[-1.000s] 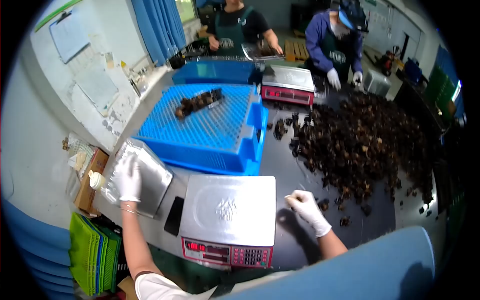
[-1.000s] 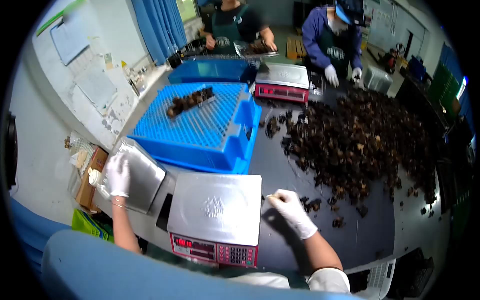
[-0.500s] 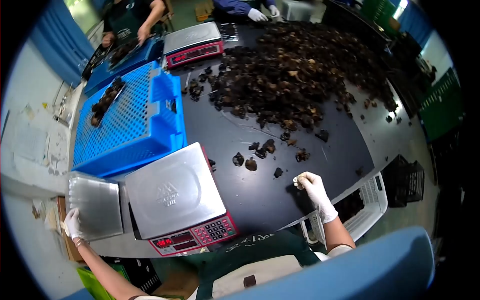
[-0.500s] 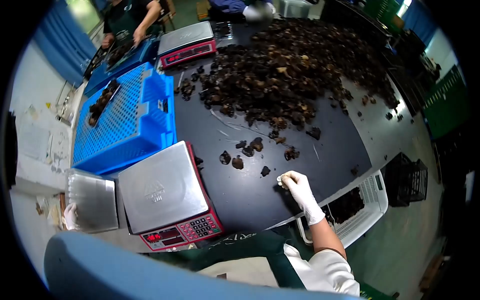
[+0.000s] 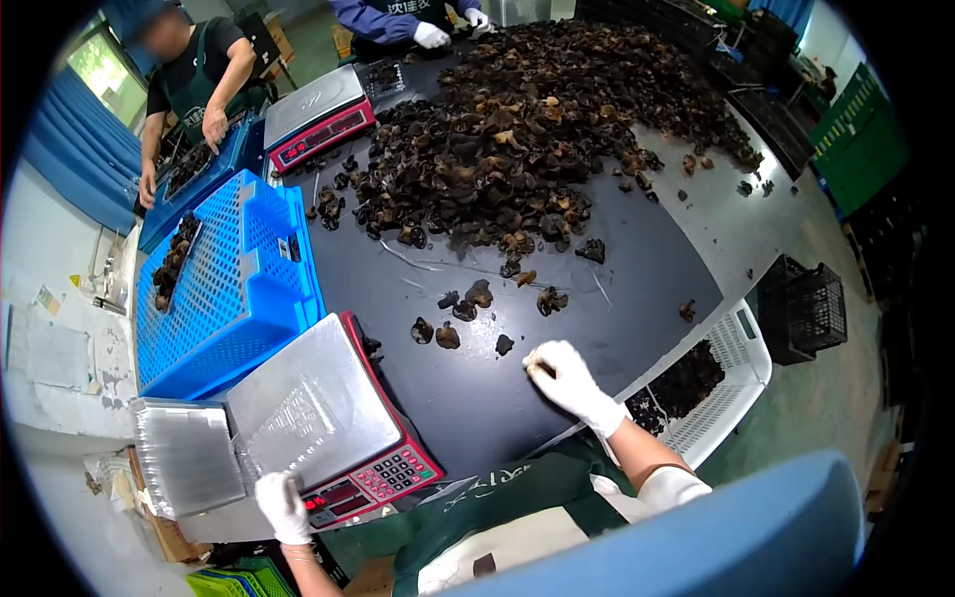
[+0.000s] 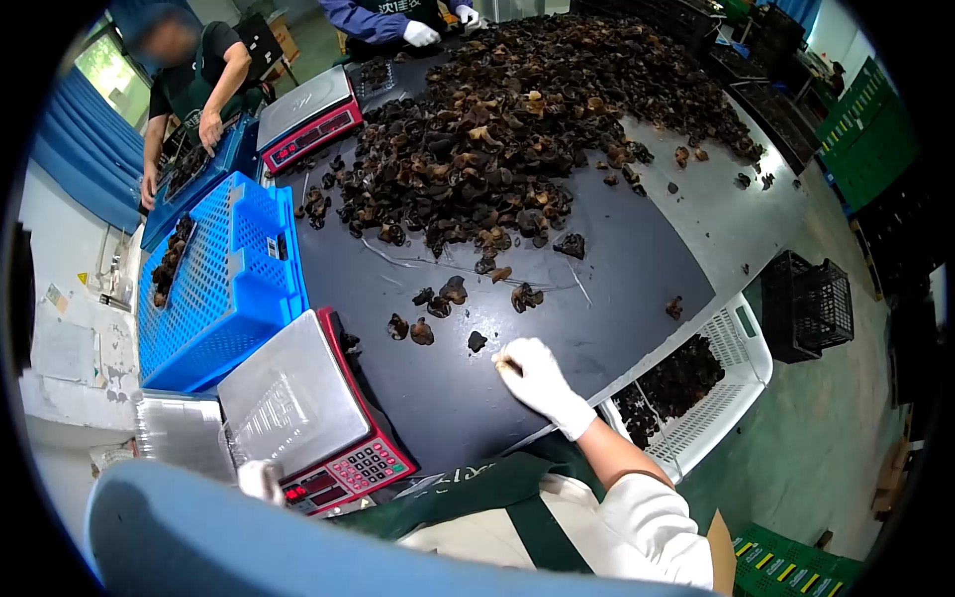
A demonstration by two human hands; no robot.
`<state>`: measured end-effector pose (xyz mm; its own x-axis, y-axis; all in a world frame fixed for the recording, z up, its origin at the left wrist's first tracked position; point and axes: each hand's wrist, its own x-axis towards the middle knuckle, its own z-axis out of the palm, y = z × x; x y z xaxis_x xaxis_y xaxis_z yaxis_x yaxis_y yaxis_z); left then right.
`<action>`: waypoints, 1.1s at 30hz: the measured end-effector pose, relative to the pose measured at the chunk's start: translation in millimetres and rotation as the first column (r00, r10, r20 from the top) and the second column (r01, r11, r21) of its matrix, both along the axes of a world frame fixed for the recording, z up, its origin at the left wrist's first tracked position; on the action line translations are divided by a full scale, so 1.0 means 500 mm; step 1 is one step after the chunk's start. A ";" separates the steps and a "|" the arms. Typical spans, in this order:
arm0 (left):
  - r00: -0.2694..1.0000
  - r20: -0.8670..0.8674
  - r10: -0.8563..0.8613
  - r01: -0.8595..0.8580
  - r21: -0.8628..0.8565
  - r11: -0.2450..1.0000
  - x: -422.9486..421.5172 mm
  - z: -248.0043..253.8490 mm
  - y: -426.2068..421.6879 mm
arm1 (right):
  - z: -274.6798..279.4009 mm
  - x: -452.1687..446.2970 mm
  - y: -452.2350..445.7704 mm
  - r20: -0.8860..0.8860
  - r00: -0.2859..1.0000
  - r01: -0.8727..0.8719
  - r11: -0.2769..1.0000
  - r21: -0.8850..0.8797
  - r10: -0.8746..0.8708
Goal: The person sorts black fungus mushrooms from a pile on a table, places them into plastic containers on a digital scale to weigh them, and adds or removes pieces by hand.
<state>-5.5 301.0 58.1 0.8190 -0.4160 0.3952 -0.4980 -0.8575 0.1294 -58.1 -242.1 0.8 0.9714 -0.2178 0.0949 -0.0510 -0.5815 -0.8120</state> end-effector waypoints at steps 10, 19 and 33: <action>0.994 -0.095 -0.047 0.005 -0.395 0.919 -0.081 0.079 -0.434 | -0.091 0.154 -0.127 0.284 0.956 0.036 0.934 -0.356 0.072; 0.973 -0.229 0.021 -0.102 -0.344 0.933 0.161 -0.170 -0.731 | -0.079 0.131 0.018 0.216 0.801 -0.444 0.797 -0.409 0.558; 0.996 0.058 0.062 -0.055 -0.118 0.992 0.246 -0.235 -0.753 | -0.091 0.327 -0.132 0.185 0.964 -0.081 0.878 -0.472 0.189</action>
<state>117.7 -75.7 -59.2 0.8134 -0.3166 0.4880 -0.4575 -0.8663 0.2005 105.2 -308.2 -44.8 0.9305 0.0344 0.3647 0.2028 -0.8774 -0.4347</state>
